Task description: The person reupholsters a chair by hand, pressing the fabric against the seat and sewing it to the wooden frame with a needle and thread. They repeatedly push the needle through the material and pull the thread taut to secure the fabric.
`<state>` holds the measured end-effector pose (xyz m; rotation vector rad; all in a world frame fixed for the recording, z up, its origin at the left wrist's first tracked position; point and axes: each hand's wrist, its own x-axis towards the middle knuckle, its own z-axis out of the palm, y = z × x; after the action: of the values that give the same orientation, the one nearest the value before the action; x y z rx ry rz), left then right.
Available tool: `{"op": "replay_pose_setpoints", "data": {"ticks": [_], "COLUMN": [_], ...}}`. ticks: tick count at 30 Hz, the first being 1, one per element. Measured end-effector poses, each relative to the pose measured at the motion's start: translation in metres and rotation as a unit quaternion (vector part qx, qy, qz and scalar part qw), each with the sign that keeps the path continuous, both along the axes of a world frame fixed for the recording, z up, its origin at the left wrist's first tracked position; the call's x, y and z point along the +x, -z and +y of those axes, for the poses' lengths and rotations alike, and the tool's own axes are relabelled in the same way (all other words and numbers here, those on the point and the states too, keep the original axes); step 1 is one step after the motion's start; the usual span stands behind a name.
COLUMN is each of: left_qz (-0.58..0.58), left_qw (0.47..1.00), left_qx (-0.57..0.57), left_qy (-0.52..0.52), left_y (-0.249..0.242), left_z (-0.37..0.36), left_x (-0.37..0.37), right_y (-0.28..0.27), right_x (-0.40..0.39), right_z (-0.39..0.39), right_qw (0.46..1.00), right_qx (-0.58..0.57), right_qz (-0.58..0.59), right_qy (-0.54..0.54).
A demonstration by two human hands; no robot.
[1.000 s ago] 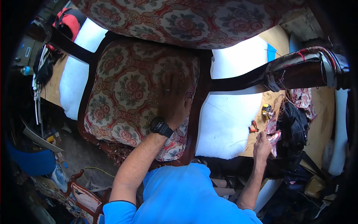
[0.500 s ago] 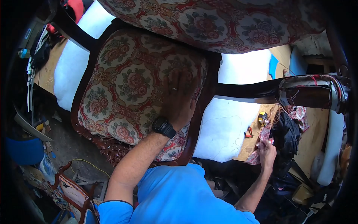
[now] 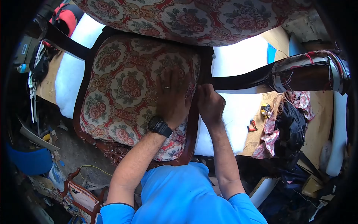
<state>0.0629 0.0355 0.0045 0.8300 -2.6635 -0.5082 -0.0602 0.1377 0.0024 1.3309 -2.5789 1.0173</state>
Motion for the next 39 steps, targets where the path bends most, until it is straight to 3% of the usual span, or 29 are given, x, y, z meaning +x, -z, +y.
{"op": "replay_pose_setpoints", "data": {"ticks": [17, 29, 39], "left_qz": [0.013, 0.004, 0.004], "left_qw": [1.000, 1.000, 1.000], "left_qx": [-0.002, -0.006, -0.001], "left_qy": [0.000, 0.001, 0.006], "left_y": [0.001, 0.004, 0.004], "left_z": [0.000, 0.001, 0.001], "left_x": [0.000, 0.000, 0.001], "right_y": [0.005, -0.005, -0.029], "right_x": [0.000, -0.004, -0.010], "right_z": [-0.002, -0.003, -0.014], "right_qw": [0.999, 1.000, 0.991], "right_qx": [0.001, 0.000, 0.129], "right_qz": [0.025, -0.020, -0.002], "right_qy": [0.020, -0.010, -0.043]}}
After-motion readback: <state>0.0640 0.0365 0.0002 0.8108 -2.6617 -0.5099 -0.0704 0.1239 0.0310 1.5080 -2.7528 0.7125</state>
